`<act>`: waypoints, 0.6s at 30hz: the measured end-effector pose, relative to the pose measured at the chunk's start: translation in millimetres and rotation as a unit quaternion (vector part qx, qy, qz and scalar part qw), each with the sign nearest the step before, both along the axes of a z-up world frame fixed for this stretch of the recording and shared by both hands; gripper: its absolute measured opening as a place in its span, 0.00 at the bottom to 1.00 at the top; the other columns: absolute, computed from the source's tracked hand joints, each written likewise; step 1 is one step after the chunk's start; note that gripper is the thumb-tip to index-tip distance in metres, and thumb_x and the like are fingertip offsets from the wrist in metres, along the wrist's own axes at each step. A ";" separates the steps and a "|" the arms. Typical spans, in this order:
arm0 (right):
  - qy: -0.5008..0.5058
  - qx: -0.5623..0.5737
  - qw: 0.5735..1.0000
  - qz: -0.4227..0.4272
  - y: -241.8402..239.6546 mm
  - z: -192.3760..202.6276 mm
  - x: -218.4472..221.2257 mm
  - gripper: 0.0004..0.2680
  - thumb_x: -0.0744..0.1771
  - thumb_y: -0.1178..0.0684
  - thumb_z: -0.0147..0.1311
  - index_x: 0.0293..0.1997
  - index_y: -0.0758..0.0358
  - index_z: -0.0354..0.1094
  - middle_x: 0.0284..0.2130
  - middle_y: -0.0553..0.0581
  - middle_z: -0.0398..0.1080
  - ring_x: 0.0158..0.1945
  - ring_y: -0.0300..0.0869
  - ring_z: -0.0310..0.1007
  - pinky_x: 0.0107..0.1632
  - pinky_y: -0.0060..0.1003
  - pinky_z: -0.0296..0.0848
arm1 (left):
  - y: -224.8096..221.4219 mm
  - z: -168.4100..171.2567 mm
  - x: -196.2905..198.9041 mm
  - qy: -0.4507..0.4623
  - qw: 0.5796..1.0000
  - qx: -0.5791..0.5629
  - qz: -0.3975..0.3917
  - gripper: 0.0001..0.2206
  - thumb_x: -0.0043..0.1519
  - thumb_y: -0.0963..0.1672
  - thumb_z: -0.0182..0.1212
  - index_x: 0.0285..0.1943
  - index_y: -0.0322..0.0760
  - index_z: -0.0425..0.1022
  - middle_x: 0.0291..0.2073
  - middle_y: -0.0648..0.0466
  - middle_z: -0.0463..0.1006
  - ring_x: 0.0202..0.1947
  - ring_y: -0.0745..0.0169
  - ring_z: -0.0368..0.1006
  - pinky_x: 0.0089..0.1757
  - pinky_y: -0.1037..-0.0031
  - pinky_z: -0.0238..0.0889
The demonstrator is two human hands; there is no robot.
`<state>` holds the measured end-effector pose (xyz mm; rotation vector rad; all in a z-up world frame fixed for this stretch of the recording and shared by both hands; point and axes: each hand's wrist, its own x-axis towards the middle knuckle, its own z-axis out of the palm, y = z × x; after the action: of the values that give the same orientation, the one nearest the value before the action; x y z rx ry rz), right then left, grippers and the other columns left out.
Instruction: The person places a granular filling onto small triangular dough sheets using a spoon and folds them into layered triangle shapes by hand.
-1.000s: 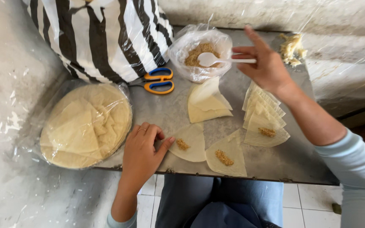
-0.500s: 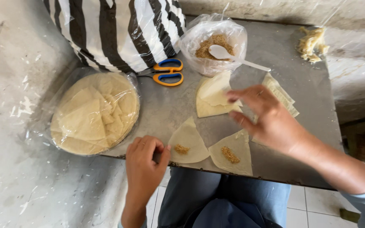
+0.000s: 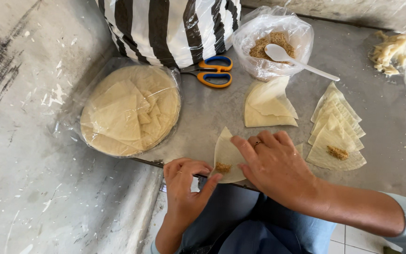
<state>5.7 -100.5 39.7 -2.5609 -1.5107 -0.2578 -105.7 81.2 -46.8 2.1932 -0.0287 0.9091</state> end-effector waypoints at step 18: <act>0.350 0.116 0.929 -0.018 0.2 -11.3 7.3 0.18 0.65 0.60 0.55 0.60 0.68 0.54 0.31 0.58 0.77 0.34 0.47 0.83 0.35 0.40 0.80 | 12.1 5.0 0.1 0.029 0.993 0.091 -0.068 0.13 0.51 0.48 0.76 0.44 0.50 0.82 0.43 0.68 0.81 0.44 0.62 0.70 0.50 0.65 0.54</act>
<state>13.0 -100.3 28.4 -2.1401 -1.0786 0.4129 -105.5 93.3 -41.8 2.3516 -0.2395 0.7920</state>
